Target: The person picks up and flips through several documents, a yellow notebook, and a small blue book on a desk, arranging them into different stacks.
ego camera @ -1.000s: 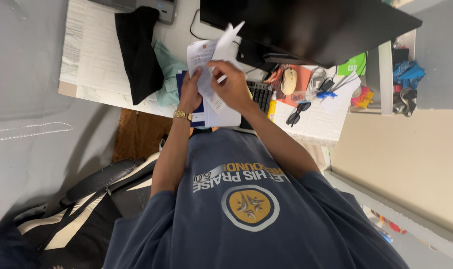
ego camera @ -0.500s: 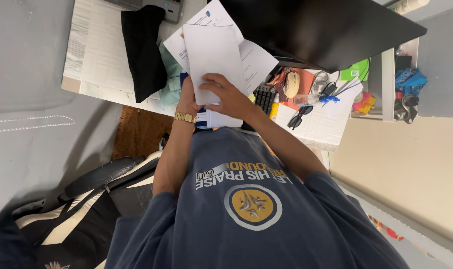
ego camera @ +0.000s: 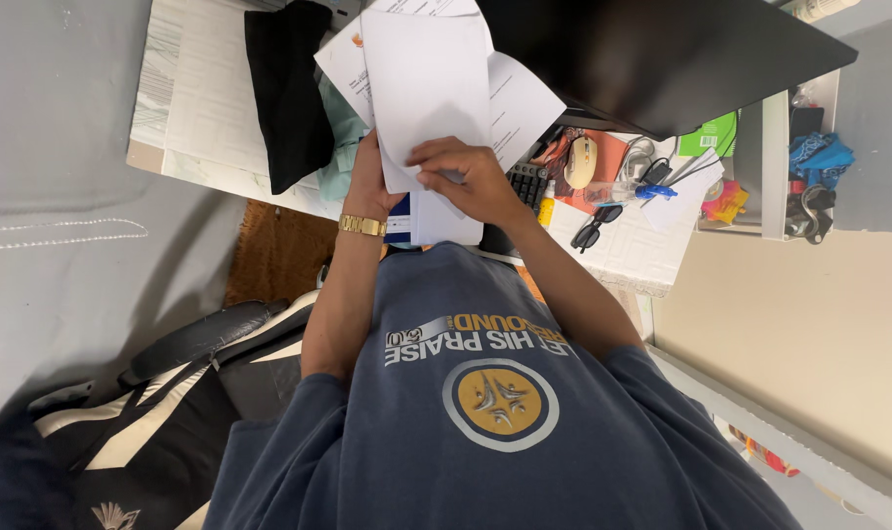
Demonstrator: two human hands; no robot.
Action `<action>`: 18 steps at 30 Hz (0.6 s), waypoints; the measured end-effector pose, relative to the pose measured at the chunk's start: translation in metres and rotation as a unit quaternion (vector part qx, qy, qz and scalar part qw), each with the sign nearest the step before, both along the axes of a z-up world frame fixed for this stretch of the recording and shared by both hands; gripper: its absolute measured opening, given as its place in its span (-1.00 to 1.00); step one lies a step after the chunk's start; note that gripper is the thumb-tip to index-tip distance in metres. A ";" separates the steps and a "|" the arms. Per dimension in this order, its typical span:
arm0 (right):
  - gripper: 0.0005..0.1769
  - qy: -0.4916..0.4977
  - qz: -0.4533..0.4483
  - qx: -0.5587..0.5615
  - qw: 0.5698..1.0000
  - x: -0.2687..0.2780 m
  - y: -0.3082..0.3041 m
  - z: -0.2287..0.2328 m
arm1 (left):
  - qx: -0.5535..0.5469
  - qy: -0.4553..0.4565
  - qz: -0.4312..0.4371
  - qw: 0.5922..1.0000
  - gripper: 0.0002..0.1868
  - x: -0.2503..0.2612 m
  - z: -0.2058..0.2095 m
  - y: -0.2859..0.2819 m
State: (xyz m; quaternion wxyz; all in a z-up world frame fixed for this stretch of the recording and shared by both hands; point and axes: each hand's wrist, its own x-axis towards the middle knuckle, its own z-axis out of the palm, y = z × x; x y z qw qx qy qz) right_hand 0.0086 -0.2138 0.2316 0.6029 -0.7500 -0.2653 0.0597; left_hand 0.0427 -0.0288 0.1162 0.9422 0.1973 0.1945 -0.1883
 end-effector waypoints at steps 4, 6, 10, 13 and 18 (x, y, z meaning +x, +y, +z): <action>-0.89 0.110 -0.147 0.108 0.977 0.001 -0.013 -0.013 | 0.041 -0.038 -0.014 0.998 -0.60 0.000 0.001 0.004; -0.93 0.064 -0.251 0.157 0.953 0.003 -0.024 -0.013 | 0.063 -0.043 -0.019 0.997 -0.55 0.000 0.001 0.009; -0.77 -0.034 -0.390 0.284 0.875 0.013 -0.045 0.000 | -0.012 -0.049 -0.012 0.999 -0.48 -0.003 -0.003 0.010; -0.69 -0.030 -0.439 0.369 0.819 0.011 -0.065 -0.008 | -0.052 -0.045 0.006 0.998 -0.48 -0.013 -0.017 -0.001; -0.68 0.053 -0.542 0.162 0.823 -0.016 -0.094 -0.056 | -0.097 -0.010 0.034 0.995 -0.49 -0.047 -0.044 -0.031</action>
